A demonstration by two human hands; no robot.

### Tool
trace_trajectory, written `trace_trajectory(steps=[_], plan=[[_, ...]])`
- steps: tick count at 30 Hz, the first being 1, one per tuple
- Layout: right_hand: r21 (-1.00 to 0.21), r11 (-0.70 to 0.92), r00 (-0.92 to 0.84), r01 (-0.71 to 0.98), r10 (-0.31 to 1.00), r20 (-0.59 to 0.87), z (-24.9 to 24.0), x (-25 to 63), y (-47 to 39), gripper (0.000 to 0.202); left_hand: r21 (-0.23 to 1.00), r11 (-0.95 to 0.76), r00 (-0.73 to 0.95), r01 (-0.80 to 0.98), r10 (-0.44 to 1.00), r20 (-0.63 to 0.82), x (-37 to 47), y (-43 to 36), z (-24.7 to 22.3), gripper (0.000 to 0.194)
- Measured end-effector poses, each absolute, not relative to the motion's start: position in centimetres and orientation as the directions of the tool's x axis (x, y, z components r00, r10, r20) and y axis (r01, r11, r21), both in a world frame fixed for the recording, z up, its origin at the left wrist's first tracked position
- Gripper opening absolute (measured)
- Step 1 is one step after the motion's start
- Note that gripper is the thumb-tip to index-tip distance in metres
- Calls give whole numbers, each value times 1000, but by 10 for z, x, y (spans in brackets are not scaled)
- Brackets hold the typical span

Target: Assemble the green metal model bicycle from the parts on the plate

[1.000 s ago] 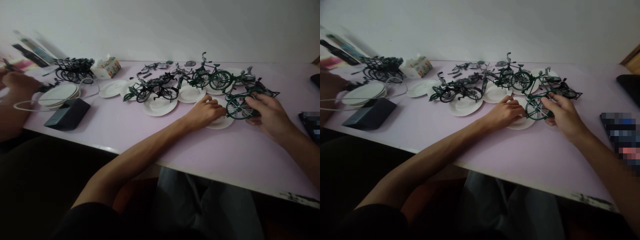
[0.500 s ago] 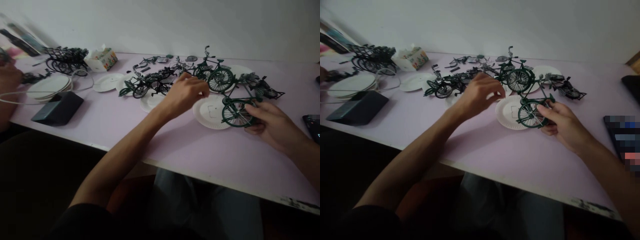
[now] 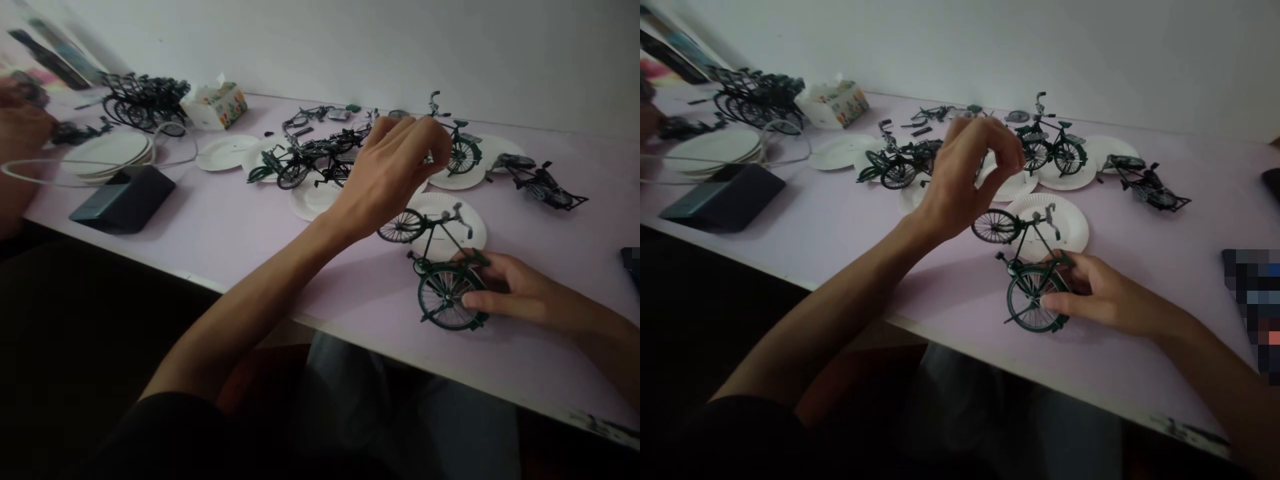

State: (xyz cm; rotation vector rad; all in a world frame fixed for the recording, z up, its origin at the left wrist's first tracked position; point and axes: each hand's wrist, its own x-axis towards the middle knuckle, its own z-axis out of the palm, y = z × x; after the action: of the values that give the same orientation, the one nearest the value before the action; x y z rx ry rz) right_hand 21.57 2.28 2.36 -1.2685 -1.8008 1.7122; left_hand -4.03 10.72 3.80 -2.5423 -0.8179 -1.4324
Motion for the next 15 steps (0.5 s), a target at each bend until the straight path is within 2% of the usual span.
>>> trace_trajectory(steps=[2,5,7,11,15], plan=[[-910,-130,-558,394,753,-349,23,214,25,57,111,-878,444,466,340,829,-41,112,36,21],[-891,-65,-523,449,789,-321,21,211,26,66,102,-898,479,428,321,817,-43,118,32,24],[-876,-15,-497,483,818,-288,21,209,26,63,115,-890,496,442,349,795,-42,118,30,25],[-778,88,-421,622,876,-237,23,209,26,43,109,-859,521,501,400,754,-38,113,29,26],[-613,200,-367,764,917,-158,23,214,26,50,97,-847,526,523,410,745,-35,111,27,27]])
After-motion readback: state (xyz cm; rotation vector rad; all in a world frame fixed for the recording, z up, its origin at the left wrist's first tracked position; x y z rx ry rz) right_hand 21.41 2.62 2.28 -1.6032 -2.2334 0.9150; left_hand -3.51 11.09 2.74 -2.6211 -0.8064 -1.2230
